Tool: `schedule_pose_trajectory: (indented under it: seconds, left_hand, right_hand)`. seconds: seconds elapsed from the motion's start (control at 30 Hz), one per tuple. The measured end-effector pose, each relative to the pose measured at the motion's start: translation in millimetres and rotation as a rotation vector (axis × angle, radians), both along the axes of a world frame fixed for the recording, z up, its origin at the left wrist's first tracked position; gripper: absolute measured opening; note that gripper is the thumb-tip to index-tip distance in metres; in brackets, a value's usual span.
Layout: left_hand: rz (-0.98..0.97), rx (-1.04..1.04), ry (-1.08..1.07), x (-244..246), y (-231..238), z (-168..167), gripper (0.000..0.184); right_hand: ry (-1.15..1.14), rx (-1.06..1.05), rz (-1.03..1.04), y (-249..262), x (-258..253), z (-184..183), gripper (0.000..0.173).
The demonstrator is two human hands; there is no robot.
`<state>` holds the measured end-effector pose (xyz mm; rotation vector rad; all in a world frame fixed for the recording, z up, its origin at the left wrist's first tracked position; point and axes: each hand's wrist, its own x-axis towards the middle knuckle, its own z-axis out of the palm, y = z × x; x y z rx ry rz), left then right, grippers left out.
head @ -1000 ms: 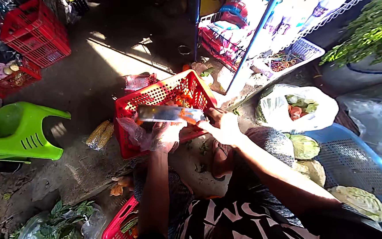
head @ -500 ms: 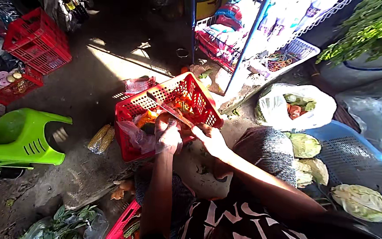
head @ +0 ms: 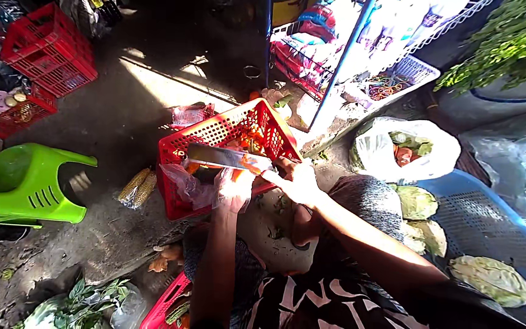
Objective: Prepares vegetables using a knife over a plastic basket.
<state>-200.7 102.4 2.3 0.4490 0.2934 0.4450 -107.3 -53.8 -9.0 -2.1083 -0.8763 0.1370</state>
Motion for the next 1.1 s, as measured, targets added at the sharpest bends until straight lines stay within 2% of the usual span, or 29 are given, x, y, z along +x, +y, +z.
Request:
schedule_pose_trajectory:
  seconds: [0.07, 0.2, 0.3, 0.5, 0.63, 0.8, 0.9, 1.0, 1.1]
  left_hand:
    - [0.024, -0.024, -0.052, -3, 1, -7, 0.027]
    - [0.017, 0.093, 0.138, -5, -2, -2, 0.043]
    - [0.042, 0.120, 0.195, -6, -7, 2, 0.051]
    - [0.149, 0.089, 0.261, -3, -6, 8, 0.036]
    - [0.145, 0.025, 0.191, -4, 1, -2, 0.033]
    - [0.196, 0.013, 0.324, -4, -6, -2, 0.029]
    - [0.195, 0.048, 0.315, -4, -10, 2, 0.029]
    - [0.175, 0.125, 0.295, -5, -3, 6, 0.030]
    - [0.187, 0.147, 0.371, -5, 4, 14, 0.039]
  right_hand:
    - [-0.254, 0.082, 0.032, 3, -5, -7, 0.091]
    - [-0.557, 0.057, 0.089, 10, -14, -12, 0.090]
    - [-0.611, 0.040, 0.095, 17, -14, -13, 0.089]
    - [-0.636, 0.045, 0.098, 25, -11, -20, 0.085]
    - [-0.582, 0.048, 0.090, 22, 3, -26, 0.088]
    - [-0.586, 0.028, 0.094, 19, -3, -19, 0.087]
    - [-0.585, 0.040, 0.126, 19, 3, -19, 0.088]
    - [-0.298, -0.101, 0.095, 8, 26, -21, 0.089]
    - [0.067, -0.349, -0.048, -3, 59, -19, 0.078]
